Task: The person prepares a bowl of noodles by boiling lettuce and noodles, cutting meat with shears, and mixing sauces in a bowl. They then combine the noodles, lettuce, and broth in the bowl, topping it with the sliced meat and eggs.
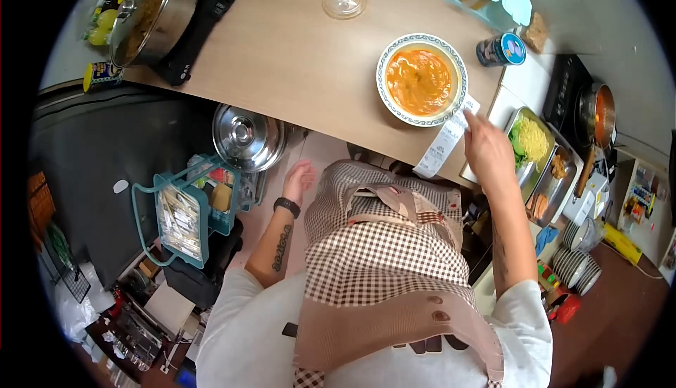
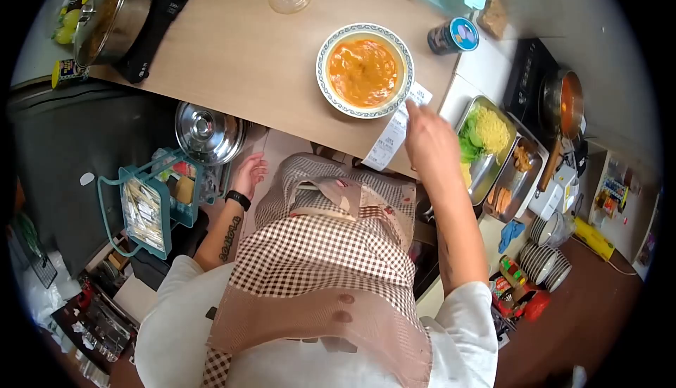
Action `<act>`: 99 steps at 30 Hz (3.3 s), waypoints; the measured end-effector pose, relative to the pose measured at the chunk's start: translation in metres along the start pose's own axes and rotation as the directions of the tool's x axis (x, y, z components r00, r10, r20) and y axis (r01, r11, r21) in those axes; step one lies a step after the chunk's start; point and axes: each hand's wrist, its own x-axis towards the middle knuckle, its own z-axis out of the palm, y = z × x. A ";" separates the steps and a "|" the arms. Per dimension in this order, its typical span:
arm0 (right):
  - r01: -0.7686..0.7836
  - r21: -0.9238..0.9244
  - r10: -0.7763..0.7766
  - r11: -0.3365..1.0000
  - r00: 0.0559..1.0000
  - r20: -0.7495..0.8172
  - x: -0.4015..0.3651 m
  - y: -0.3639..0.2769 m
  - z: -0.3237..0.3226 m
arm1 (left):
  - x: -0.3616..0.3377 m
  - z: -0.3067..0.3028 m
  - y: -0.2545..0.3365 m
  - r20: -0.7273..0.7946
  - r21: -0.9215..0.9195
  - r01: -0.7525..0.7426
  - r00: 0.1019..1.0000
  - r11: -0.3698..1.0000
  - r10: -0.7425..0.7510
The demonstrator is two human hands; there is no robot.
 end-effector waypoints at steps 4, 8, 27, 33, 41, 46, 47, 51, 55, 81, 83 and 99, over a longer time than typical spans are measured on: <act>-0.084 -0.070 0.089 0.994 0.993 0.072 -0.013 -0.001 -0.015 | -0.003 0.000 0.005 -0.021 0.065 -0.013 1.000 0.998 0.015; -0.034 -0.024 0.034 0.999 0.999 -0.016 0.001 0.000 0.000 | -0.004 0.001 -0.003 0.042 0.163 0.057 0.997 0.985 -0.064; 0.048 -0.074 -0.051 0.996 0.998 -0.034 0.000 -0.007 -0.003 | -0.018 -0.014 -0.056 0.287 0.613 0.086 0.902 0.785 -0.323; 0.011 -0.064 -0.008 0.998 0.998 0.056 -0.006 -0.011 -0.008 | 0.001 -0.016 -0.056 0.292 0.662 0.018 0.914 0.749 -0.280; -0.002 -0.031 0.000 1.000 0.999 -0.052 0.007 -0.009 -0.001 | -0.002 -0.004 -0.037 0.305 0.613 0.113 0.879 0.782 -0.367; -0.038 -0.061 0.041 0.997 0.998 0.044 -0.007 -0.009 -0.004 | -0.007 -0.005 -0.040 0.267 0.666 0.013 0.929 0.745 -0.255; 0.004 -0.060 -0.005 0.998 1.000 -0.016 0.004 -0.008 0.004 | -0.006 -0.008 -0.045 0.273 0.679 0.015 0.923 0.734 -0.272; -0.090 -0.102 0.100 0.991 0.990 0.103 -0.014 -0.007 -0.013 | 0.001 -0.008 -0.036 0.261 0.691 -0.015 0.937 0.723 -0.231; -0.068 -0.059 0.071 0.996 0.997 0.039 0.001 -0.007 0.000 | 0.000 -0.011 -0.044 0.285 0.657 0.021 0.919 0.753 -0.274; -0.064 0.006 0.064 0.998 0.997 -0.032 0.007 0.004 0.005 | 0.003 -0.023 -0.050 0.226 0.675 -0.173 0.974 0.717 0.022; -0.149 -0.029 0.151 0.988 0.987 0.062 -0.011 0.002 -0.009 | 0.006 -0.017 -0.038 0.192 0.682 -0.160 0.981 0.714 0.036; -0.098 -0.021 0.098 0.995 0.995 0.004 -0.013 0.003 -0.001 | 0.016 -0.002 -0.055 0.205 0.588 -0.179 0.976 0.789 0.069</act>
